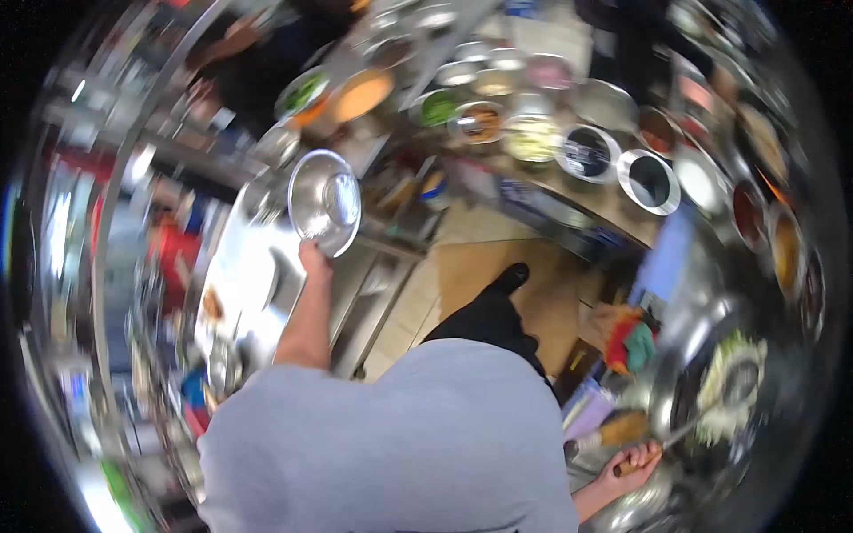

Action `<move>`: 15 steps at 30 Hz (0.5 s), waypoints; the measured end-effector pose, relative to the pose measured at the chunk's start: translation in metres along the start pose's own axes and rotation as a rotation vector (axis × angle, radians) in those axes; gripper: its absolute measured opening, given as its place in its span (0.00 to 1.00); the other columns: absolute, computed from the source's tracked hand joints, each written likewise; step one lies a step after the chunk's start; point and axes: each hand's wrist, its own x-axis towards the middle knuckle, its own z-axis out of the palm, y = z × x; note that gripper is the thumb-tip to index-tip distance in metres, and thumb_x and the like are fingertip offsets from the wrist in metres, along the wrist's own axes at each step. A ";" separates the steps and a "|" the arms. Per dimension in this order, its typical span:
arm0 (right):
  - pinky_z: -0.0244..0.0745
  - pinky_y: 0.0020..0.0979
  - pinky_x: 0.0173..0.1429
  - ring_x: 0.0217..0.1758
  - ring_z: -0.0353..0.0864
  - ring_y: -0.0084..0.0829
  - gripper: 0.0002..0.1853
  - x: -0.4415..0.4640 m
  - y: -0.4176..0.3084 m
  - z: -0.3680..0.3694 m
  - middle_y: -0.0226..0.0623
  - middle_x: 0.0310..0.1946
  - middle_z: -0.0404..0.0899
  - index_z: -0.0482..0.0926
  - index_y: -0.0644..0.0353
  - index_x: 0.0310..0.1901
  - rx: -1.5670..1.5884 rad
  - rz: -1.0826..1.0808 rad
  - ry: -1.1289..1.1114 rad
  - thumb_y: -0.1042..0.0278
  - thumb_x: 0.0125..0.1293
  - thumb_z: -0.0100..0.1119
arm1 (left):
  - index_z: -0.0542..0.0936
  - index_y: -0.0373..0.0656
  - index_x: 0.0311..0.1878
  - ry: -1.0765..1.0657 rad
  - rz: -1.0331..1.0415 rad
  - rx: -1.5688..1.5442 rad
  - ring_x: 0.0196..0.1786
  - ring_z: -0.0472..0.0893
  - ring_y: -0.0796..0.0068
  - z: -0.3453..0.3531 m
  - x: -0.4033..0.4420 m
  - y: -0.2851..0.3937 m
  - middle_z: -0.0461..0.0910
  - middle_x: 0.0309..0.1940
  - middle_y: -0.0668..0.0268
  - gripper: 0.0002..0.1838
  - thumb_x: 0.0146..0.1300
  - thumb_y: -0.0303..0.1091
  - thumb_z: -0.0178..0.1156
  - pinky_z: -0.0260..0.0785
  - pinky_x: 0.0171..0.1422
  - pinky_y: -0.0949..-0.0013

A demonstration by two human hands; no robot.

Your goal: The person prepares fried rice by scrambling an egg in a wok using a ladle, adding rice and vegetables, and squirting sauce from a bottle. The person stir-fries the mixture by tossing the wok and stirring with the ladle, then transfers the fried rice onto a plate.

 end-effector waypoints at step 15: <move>0.68 0.39 0.53 0.39 0.67 0.30 0.10 0.088 -0.020 -0.044 0.28 0.38 0.70 0.70 0.53 0.44 0.160 0.504 -0.461 0.57 0.75 0.42 | 0.71 0.42 0.44 0.451 -0.465 -0.631 0.21 0.74 0.75 -0.107 0.086 -0.009 0.77 0.32 0.58 0.19 0.71 0.51 0.49 0.64 0.20 0.71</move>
